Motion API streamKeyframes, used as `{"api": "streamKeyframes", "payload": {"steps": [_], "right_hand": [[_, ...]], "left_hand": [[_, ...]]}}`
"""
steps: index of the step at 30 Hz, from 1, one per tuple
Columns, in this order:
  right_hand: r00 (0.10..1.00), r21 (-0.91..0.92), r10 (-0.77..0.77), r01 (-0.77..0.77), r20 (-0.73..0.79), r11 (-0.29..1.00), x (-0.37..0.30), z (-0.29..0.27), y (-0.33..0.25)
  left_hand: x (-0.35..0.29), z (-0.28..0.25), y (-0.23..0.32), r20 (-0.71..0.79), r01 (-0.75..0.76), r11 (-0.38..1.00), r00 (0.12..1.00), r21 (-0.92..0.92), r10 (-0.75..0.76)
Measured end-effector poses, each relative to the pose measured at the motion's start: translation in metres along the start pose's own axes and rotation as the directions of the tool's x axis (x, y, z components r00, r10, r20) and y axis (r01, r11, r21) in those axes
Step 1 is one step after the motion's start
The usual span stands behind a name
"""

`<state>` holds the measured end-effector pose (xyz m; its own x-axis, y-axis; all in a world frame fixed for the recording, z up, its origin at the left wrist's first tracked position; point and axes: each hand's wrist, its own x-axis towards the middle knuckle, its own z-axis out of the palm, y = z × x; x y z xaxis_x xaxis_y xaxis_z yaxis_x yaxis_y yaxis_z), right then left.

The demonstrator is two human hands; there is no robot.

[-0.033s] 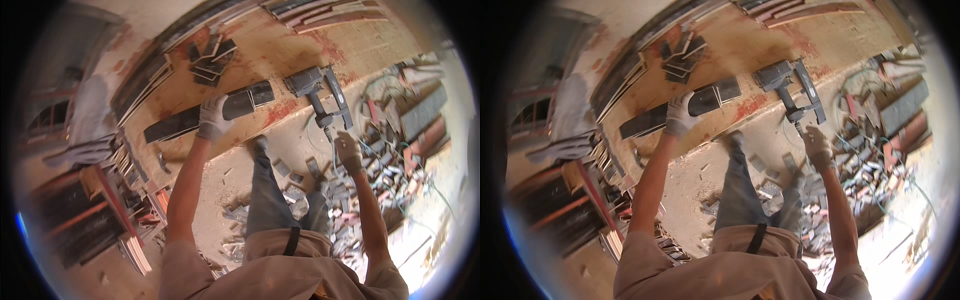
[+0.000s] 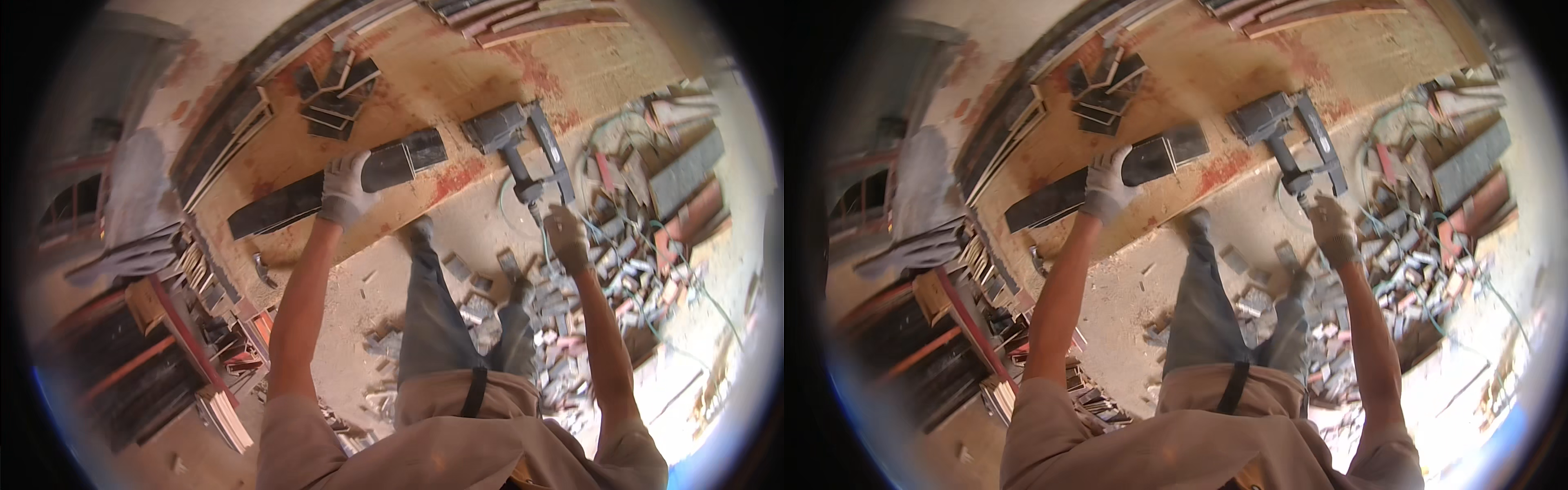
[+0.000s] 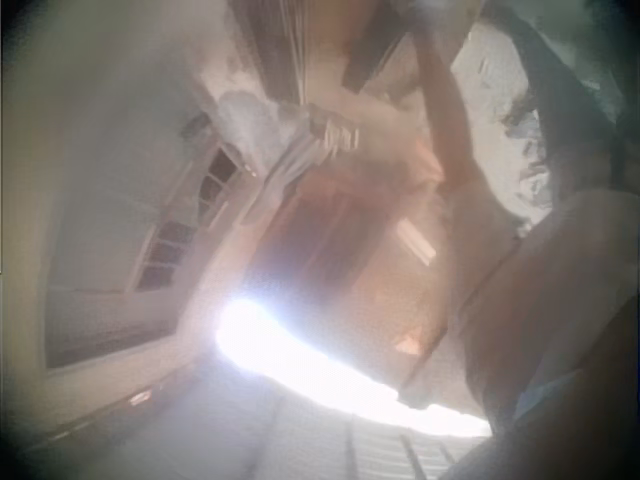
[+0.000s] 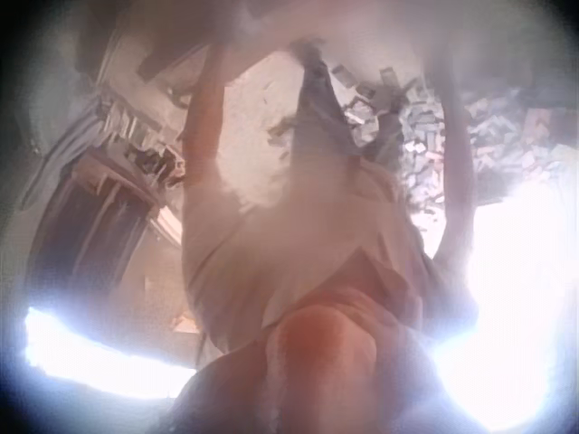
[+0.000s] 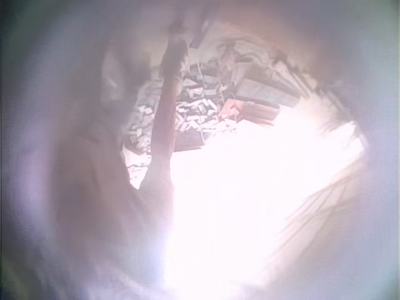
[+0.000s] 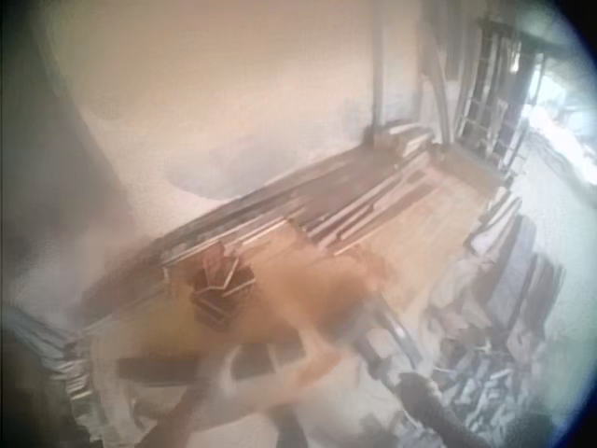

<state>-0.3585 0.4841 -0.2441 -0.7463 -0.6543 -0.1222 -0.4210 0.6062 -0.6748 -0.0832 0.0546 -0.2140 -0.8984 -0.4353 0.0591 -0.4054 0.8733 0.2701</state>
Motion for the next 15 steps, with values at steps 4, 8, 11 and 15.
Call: {"api": "streamKeyframes", "payload": {"steps": [4,8,11,15], "right_hand": [[0.999,-0.112,0.03,-0.034,-0.036,0.993,0.044,0.028,-0.028],[0.993,-0.117,0.102,-0.108,-0.06,0.987,0.062,0.054,-0.053],[0.99,-0.131,0.138,-0.138,-0.011,0.982,0.059,0.075,-0.078],[0.977,0.016,0.209,-0.21,0.045,0.978,0.026,0.106,-0.117]], "left_hand": [[0.017,0.019,-0.029,0.025,-0.081,0.995,0.996,-0.055,0.083],[0.023,0.017,-0.026,0.175,-0.014,1.0,0.985,0.011,0.012],[0.035,0.011,-0.025,0.222,0.005,0.999,0.975,0.044,-0.014],[0.044,0.008,-0.02,0.24,0.03,0.997,0.97,0.073,-0.047]]}}
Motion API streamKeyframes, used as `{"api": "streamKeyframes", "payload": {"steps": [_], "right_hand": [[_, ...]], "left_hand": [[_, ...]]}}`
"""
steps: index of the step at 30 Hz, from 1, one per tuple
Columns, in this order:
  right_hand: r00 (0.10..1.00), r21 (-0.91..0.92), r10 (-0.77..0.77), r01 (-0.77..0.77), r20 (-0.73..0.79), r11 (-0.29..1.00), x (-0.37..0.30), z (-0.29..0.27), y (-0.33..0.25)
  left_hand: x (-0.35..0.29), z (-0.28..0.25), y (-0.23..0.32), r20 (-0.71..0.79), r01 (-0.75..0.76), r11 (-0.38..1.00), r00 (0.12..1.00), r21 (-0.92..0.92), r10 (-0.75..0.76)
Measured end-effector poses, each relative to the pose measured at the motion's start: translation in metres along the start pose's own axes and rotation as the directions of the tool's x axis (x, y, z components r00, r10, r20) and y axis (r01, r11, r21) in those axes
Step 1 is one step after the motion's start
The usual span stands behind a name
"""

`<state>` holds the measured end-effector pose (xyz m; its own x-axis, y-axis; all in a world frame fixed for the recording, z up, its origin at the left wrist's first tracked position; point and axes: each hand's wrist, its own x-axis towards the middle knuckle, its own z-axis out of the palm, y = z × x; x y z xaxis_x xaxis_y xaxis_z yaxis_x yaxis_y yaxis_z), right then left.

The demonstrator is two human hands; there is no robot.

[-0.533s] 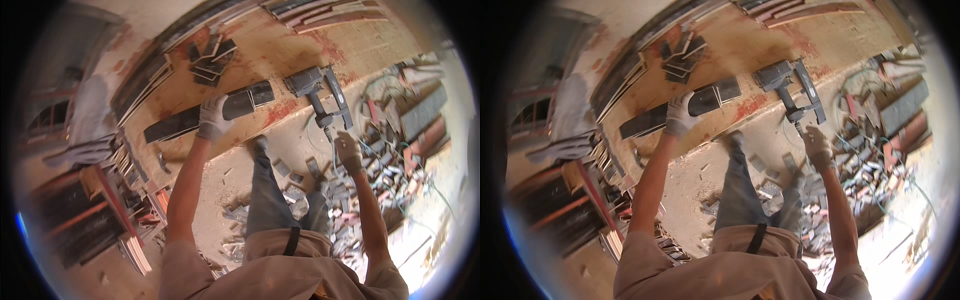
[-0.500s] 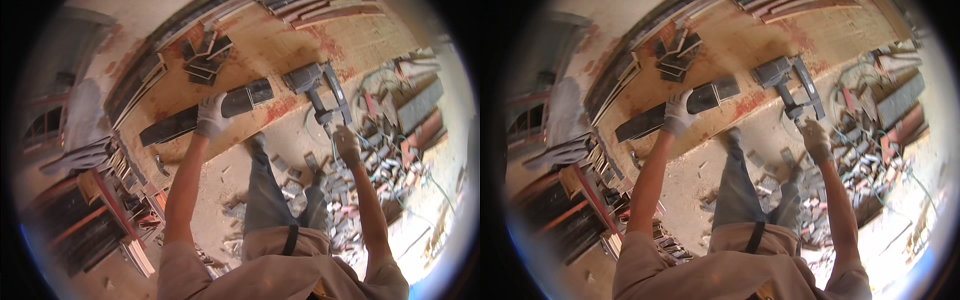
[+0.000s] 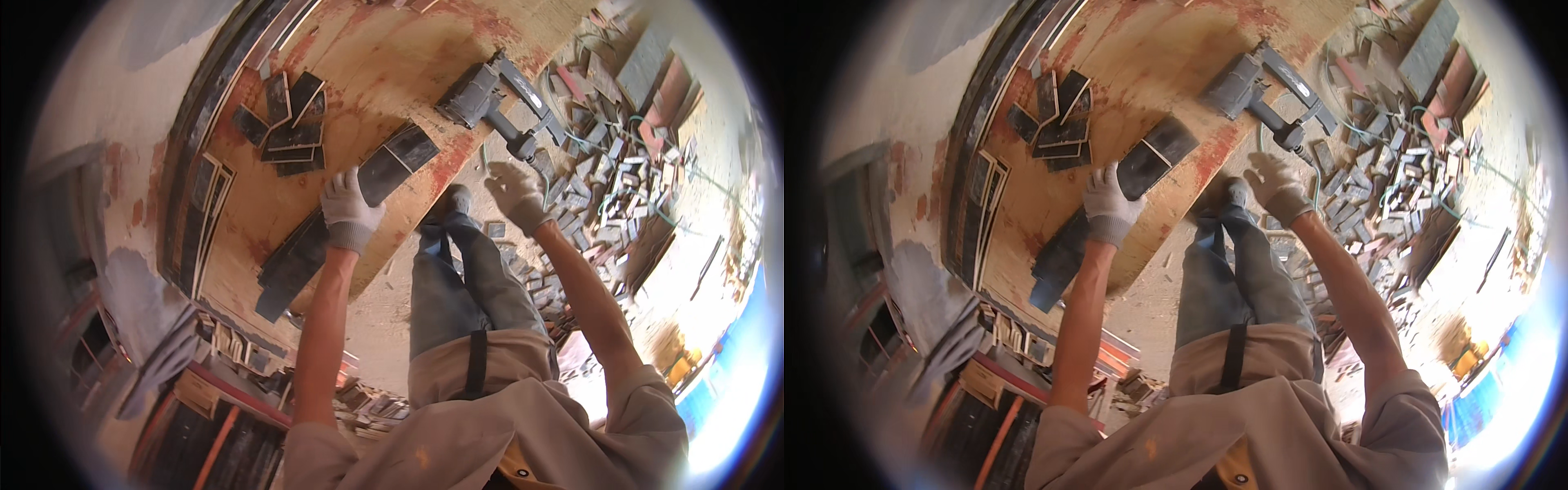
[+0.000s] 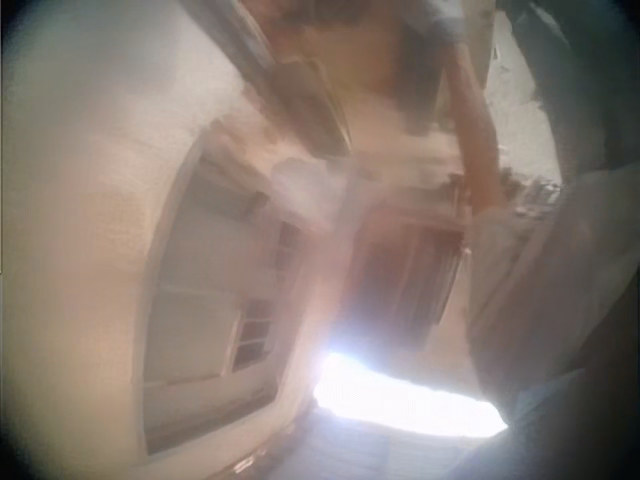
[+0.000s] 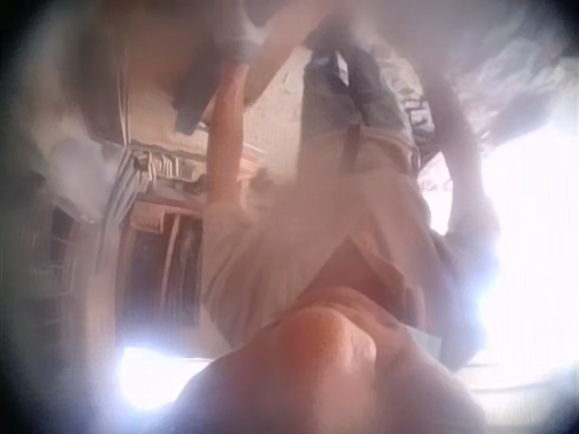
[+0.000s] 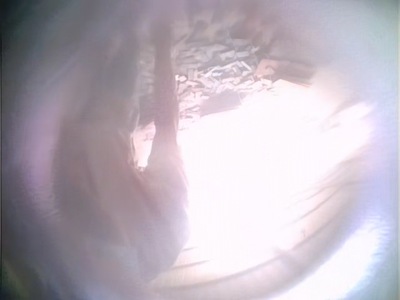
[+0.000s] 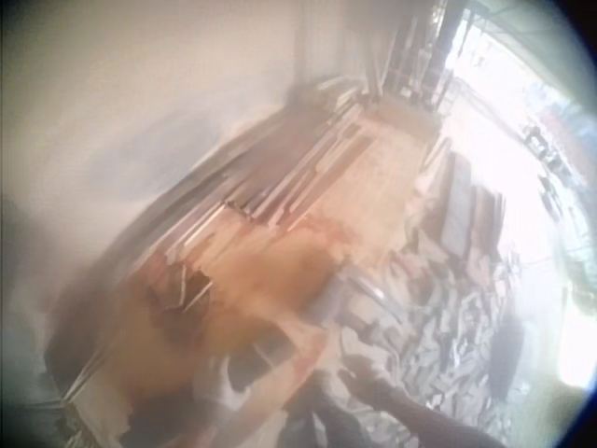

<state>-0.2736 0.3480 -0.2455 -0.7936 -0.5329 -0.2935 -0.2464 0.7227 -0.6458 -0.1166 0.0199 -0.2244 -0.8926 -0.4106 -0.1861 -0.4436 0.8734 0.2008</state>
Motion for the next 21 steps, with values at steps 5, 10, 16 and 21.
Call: {"api": "streamKeyframes", "payload": {"steps": [5,10,16,21], "right_hand": [[0.995,0.083,0.062,-0.068,0.074,0.994,-0.041,0.034,-0.026],[0.982,0.253,0.142,-0.168,0.121,0.953,-0.064,0.039,-0.029],[0.987,0.211,0.158,-0.156,0.004,0.965,-0.089,0.031,-0.024],[0.963,0.291,0.244,-0.203,-0.112,0.935,-0.119,0.039,-0.026]], "left_hand": [[0.001,0.0,0.014,-0.069,0.011,0.999,0.998,0.044,-0.008],[0.006,-0.002,0.019,0.029,0.079,0.997,0.997,-0.017,-0.078],[0.01,-0.004,0.022,0.034,0.061,0.997,0.997,0.044,-0.063],[0.013,-0.007,0.025,0.082,0.081,0.992,0.993,0.101,-0.089]]}}
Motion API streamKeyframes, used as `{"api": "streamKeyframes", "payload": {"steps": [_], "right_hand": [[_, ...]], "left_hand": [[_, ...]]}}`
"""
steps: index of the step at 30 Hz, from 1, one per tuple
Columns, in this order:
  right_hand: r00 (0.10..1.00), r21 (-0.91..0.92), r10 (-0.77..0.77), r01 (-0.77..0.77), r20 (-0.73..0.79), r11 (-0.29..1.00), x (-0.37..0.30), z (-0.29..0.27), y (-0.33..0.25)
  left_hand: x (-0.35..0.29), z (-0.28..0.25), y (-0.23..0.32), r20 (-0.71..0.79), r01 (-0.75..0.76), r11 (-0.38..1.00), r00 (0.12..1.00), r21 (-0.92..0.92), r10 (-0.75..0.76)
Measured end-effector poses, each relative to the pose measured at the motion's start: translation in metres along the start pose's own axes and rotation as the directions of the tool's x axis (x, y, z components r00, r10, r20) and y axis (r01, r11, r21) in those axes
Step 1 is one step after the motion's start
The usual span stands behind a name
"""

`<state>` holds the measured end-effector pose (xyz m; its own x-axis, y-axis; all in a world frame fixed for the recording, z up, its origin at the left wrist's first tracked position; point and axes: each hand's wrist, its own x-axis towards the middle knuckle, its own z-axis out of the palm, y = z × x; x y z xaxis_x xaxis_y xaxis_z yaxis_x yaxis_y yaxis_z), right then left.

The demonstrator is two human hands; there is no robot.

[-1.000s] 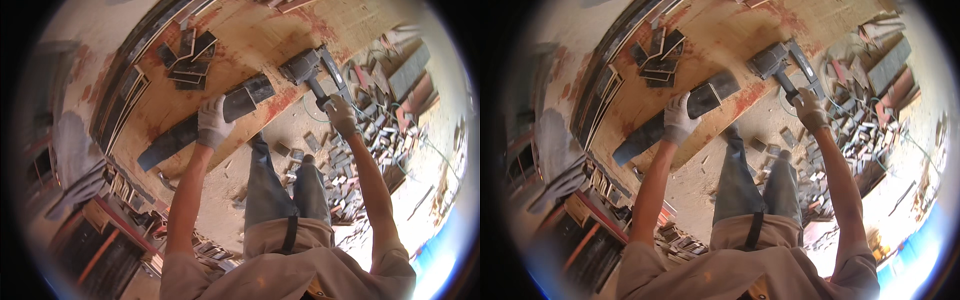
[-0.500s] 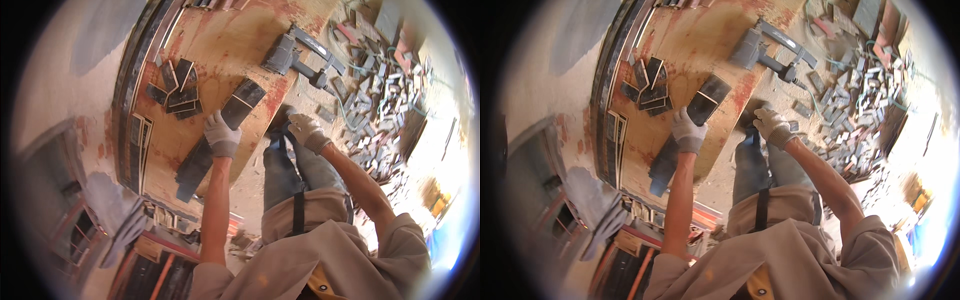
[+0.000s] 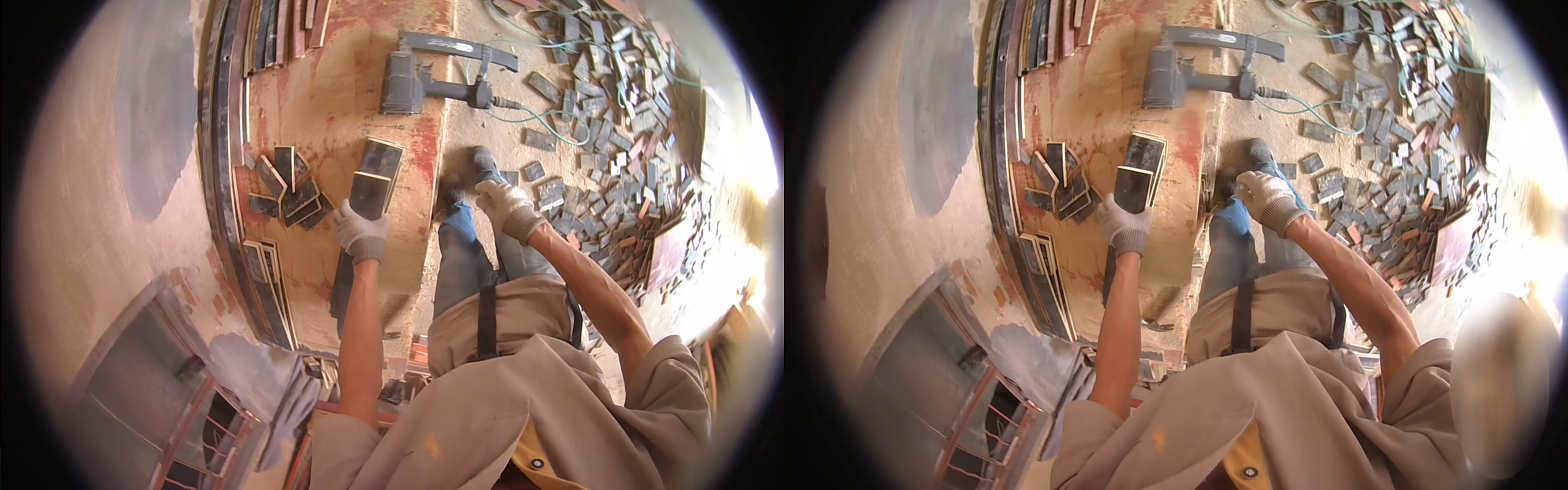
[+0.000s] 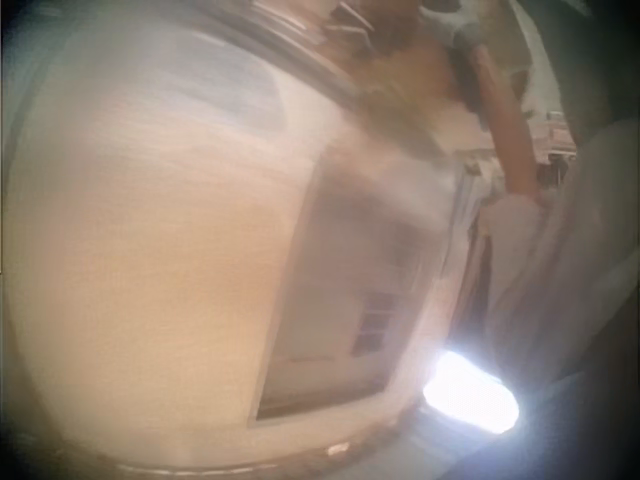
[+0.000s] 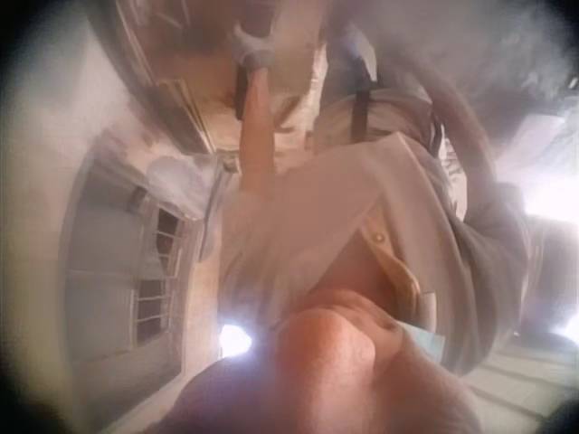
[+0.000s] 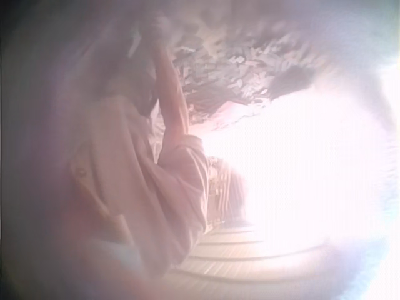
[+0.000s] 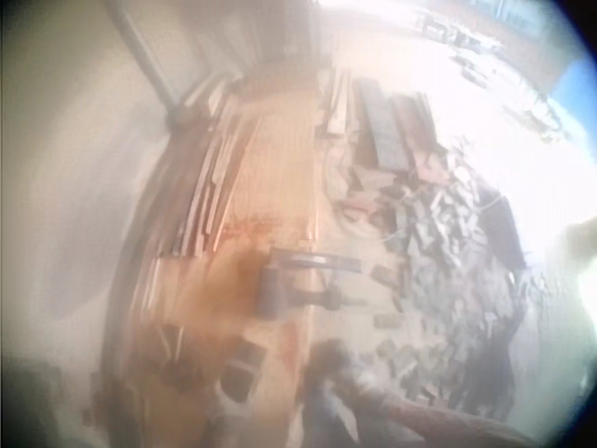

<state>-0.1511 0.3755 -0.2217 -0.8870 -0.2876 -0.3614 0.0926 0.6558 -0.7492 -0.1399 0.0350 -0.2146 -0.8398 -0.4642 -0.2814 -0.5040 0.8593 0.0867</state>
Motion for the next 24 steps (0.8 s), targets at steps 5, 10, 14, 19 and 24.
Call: {"api": "streamKeyframes", "payload": {"steps": [5,10,14,19,24], "right_hand": [[0.984,0.024,0.105,-0.103,-0.143,0.994,-0.036,0.013,0.008],[0.976,-0.01,0.152,-0.156,-0.156,0.988,-0.073,0.011,0.009],[0.887,0.03,0.214,-0.222,-0.41,0.975,-0.13,-0.006,0.012],[0.571,0.439,0.72,-0.571,-0.396,0.694,-0.239,0.001,0.039],[0.333,0.526,0.911,-0.743,-0.245,0.413,-0.355,0.069,0.075]], "left_hand": [[0.0,0.007,-0.016,-0.061,-0.082,0.997,0.995,0.009,0.083],[0.005,0.021,-0.039,-0.155,-0.269,0.956,0.956,-0.12,0.25],[-0.007,0.009,-0.035,-0.292,-0.372,0.928,0.887,0.008,0.358],[-0.057,-0.034,0.024,-0.013,-0.568,0.82,0.822,-0.067,0.569],[-0.105,-0.035,0.184,0.195,-0.808,0.565,0.534,-0.168,0.822]]}}
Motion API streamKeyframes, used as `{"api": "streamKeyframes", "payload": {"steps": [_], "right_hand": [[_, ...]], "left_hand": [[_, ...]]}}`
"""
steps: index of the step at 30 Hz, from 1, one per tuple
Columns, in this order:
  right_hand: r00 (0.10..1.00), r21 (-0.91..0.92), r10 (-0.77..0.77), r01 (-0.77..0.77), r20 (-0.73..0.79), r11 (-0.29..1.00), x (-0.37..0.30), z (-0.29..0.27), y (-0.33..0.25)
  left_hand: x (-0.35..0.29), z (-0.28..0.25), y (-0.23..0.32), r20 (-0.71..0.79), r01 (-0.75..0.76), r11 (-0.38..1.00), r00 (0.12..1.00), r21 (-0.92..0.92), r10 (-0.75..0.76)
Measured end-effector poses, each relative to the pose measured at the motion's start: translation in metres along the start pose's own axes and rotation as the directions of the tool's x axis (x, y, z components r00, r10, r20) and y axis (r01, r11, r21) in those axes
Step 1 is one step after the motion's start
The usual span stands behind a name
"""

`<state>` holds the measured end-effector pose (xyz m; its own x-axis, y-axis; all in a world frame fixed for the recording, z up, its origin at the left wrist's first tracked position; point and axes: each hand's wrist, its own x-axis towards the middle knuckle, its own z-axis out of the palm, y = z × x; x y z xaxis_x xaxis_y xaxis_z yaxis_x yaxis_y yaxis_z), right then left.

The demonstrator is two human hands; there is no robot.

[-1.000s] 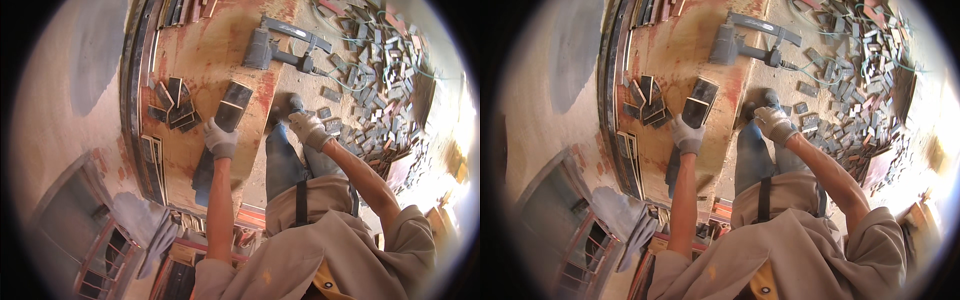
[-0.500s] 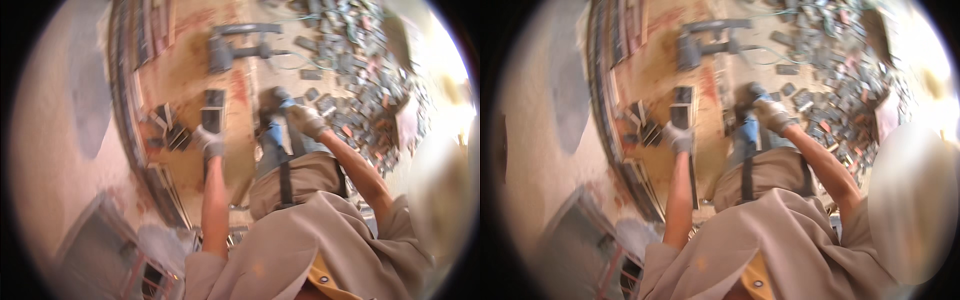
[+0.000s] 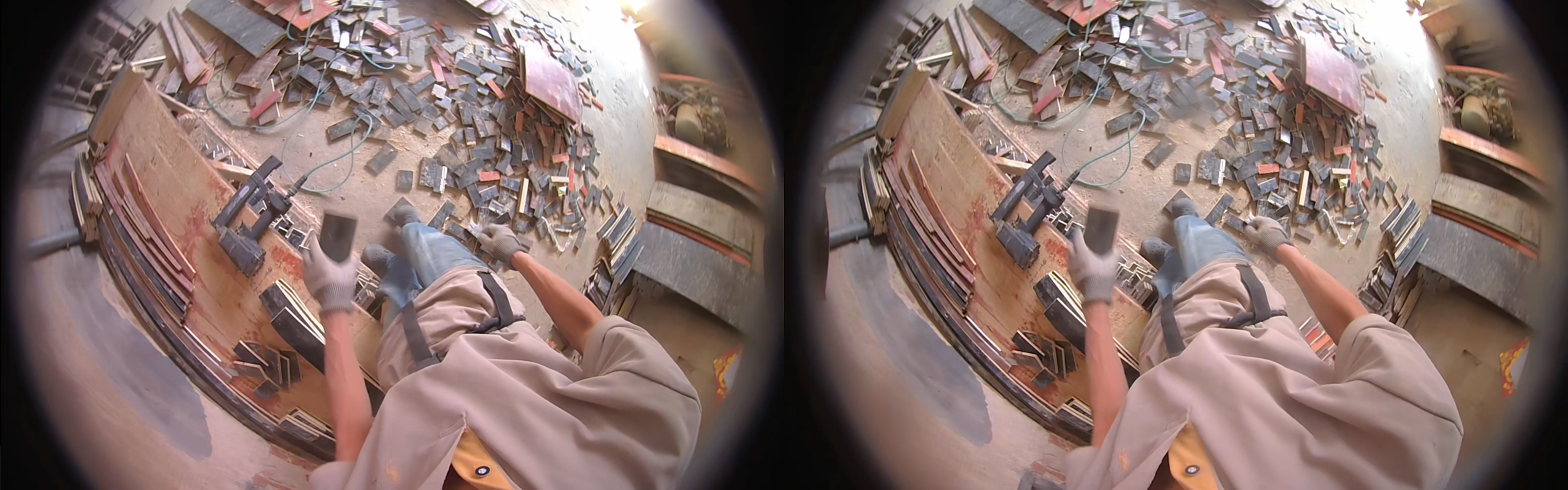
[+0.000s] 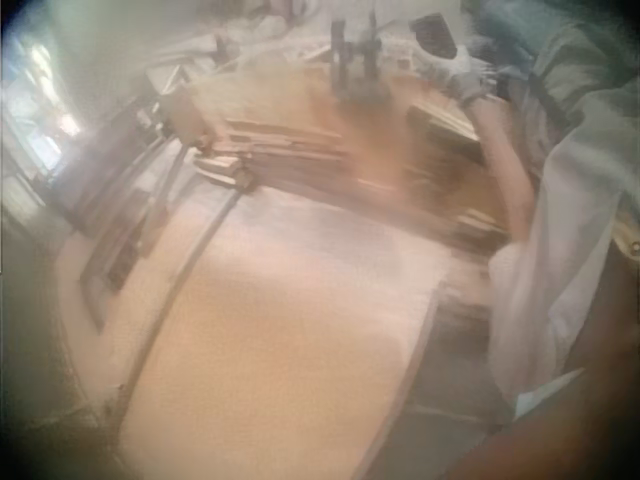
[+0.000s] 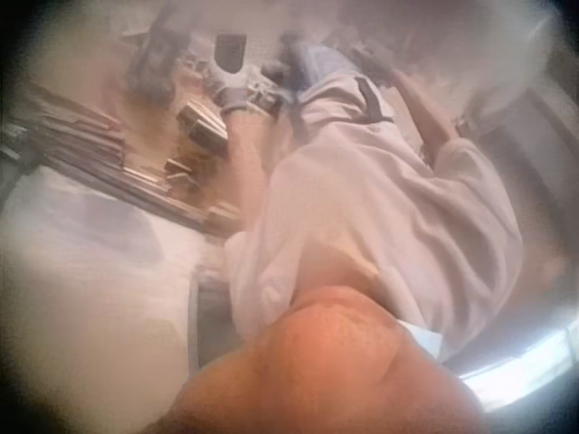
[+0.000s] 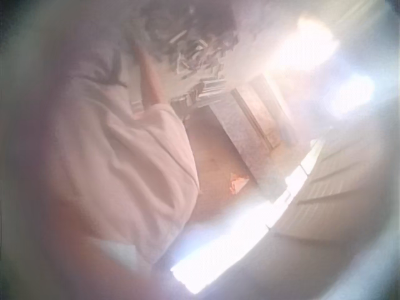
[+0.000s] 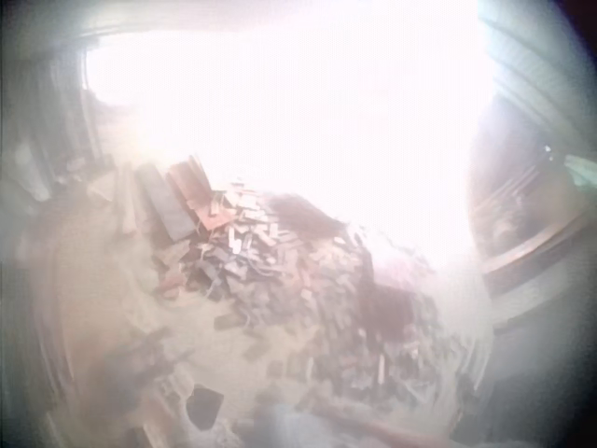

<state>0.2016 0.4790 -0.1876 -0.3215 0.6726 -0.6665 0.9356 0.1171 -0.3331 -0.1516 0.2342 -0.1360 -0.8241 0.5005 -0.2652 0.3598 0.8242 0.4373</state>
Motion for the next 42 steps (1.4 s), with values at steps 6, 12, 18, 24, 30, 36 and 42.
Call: {"api": "streamKeyframes", "payload": {"steps": [6,12,18,24,30,36,42], "right_hand": [[0.98,0.081,0.2,-0.199,-0.011,0.977,-0.053,0.025,0.129],[0.94,0.296,0.338,-0.338,0.056,0.893,-0.086,0.032,0.199],[0.883,0.49,0.458,-0.444,0.098,0.75,-0.07,0.007,0.266],[0.847,0.641,0.528,-0.439,0.061,0.63,-0.017,-0.033,0.324],[0.818,0.695,0.575,-0.419,0.009,0.584,0.058,-0.064,0.354],[0.847,0.656,0.531,-0.378,-0.04,0.653,0.172,-0.094,0.355],[0.813,0.673,0.579,-0.466,0.069,0.575,0.361,-0.112,0.386]], "left_hand": [[0.191,-0.072,0.117,-0.62,-0.552,0.791,0.531,0.265,0.578],[0.194,-0.023,0.155,-0.346,-0.276,0.939,0.918,-0.207,0.194],[0.031,0.153,0.18,0.153,-0.167,0.982,0.972,-0.083,0.178],[-0.001,0.213,0.257,0.392,-0.206,0.975,0.893,-0.078,0.22],[0.04,0.266,0.34,0.479,-0.316,0.945,0.818,-0.09,0.319],[0.079,0.365,0.41,0.647,-0.422,0.906,0.684,-0.026,0.337],[0.158,0.488,0.469,0.687,-0.674,0.726,0.465,-0.136,0.559]]}}
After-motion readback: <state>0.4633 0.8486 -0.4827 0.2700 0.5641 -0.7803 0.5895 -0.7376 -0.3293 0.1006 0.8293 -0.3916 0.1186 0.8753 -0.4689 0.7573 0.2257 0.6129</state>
